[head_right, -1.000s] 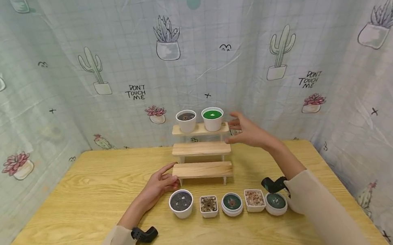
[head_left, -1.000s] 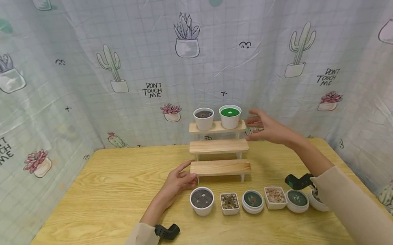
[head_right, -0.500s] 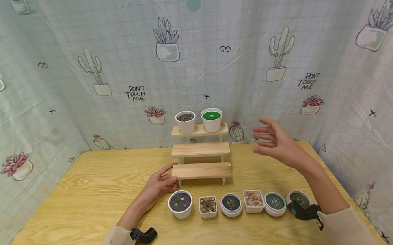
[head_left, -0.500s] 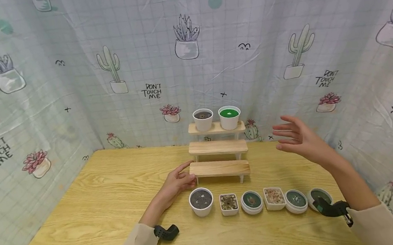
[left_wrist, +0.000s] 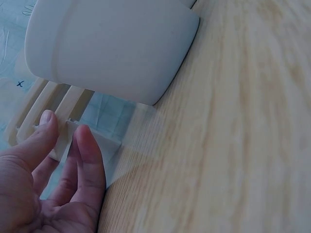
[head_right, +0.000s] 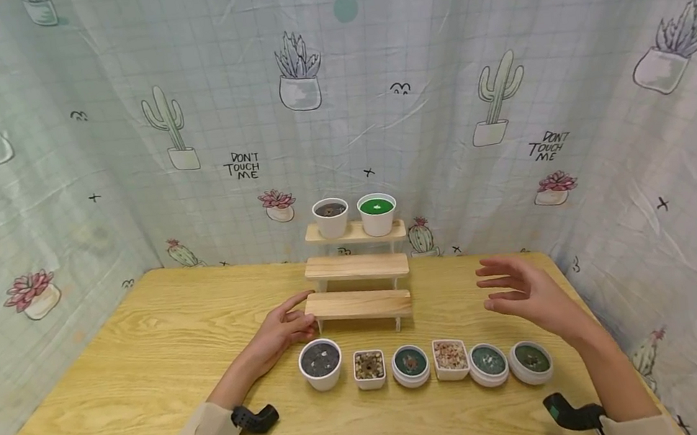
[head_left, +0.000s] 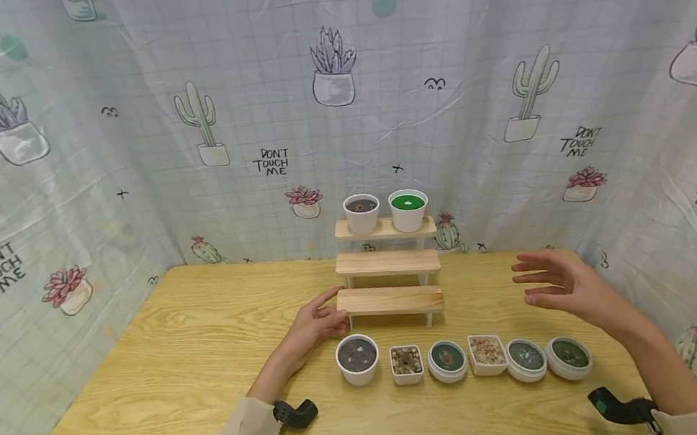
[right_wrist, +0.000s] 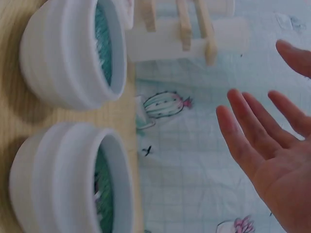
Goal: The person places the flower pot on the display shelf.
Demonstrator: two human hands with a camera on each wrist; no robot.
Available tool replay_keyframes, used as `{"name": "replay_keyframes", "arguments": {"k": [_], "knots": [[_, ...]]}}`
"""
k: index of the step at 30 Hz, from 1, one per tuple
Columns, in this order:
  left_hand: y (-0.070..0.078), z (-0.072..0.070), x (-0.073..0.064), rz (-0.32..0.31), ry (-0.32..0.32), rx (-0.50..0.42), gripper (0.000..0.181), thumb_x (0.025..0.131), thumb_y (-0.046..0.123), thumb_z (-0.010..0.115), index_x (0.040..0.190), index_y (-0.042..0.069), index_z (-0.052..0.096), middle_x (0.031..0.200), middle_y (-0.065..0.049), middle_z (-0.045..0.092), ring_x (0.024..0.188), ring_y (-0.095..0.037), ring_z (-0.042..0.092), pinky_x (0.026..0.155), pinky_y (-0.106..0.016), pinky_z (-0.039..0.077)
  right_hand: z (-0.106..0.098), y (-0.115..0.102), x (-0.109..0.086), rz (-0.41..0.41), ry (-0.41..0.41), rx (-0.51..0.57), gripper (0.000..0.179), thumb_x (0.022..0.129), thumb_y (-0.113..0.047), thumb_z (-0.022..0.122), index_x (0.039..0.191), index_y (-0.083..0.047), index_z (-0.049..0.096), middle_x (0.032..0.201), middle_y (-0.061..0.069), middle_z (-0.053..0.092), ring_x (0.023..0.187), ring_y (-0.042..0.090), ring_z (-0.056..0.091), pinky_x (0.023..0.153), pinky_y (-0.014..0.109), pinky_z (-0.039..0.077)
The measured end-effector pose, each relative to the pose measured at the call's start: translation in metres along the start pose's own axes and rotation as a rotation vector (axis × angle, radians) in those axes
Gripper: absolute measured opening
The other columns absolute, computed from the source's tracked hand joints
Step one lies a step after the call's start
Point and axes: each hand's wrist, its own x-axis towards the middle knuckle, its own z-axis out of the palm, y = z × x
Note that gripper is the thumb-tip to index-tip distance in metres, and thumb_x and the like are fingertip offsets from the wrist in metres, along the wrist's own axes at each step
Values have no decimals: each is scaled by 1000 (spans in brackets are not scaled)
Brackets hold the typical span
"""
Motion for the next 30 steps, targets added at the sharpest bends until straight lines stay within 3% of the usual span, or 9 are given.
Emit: {"name": "replay_keyframes", "arguments": {"k": [14, 19, 30], "knots": [[-1, 4, 3, -1, -12, -6, 73, 101, 14, 67, 164, 13, 29, 101, -4, 73, 92, -14, 71, 84, -27, 63, -22, 36, -22, 155, -227, 41, 51, 103, -3, 57, 152, 1, 41, 136, -15, 63, 123, 5, 63, 91, 32, 62], [-3, 5, 4, 1, -5, -7, 72, 101, 14, 67, 163, 14, 30, 100, -4, 72, 91, -14, 71, 84, -28, 63, -31, 45, -27, 182, -306, 69, 51, 103, 0, 56, 151, 4, 40, 137, -13, 64, 126, 9, 64, 94, 28, 60], [-2, 1, 1, 2, -5, 10, 72, 101, 14, 67, 163, 14, 30, 101, -5, 72, 92, -14, 71, 86, -30, 63, -40, 71, -33, 205, -478, 269, 54, 103, 6, 48, 155, 7, 32, 149, 9, 58, 133, 14, 61, 99, 28, 57]]}}
